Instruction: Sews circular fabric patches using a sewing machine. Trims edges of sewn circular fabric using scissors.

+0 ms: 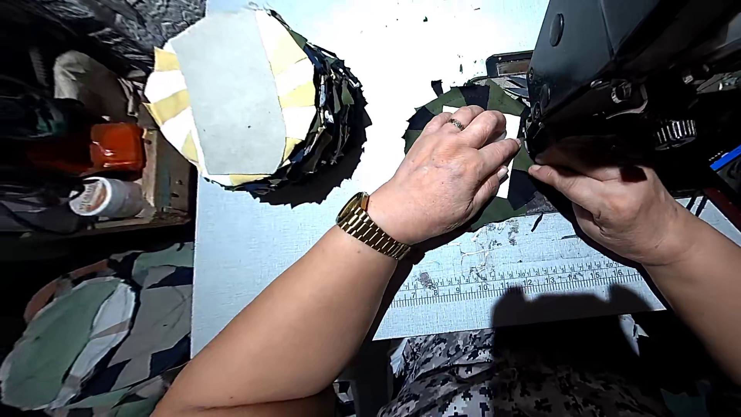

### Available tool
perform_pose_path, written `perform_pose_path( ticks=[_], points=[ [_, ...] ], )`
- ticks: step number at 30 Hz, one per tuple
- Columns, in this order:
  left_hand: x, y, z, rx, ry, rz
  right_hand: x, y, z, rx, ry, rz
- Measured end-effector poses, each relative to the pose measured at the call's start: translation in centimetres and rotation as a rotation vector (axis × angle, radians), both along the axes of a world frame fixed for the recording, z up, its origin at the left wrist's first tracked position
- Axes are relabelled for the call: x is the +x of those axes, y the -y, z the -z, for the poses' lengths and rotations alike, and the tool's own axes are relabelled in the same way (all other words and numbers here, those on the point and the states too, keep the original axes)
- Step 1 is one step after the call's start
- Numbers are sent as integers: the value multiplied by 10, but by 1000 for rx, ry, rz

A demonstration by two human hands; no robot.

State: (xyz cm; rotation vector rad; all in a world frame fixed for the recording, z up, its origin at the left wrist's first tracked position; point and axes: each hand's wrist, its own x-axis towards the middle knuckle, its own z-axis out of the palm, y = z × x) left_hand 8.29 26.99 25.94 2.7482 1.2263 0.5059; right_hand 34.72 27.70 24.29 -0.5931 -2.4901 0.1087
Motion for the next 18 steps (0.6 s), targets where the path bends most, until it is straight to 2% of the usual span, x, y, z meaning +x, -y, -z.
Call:
perform_pose_path(
  ticks=[7, 18],
  points=[
    [-12, -5, -3, -55, 77, 184, 1, 0, 3, -24, 59, -24],
    [-1, -3, -2, 5, -8, 80, 1, -3, 1, -44, 74, 17]
  ],
)
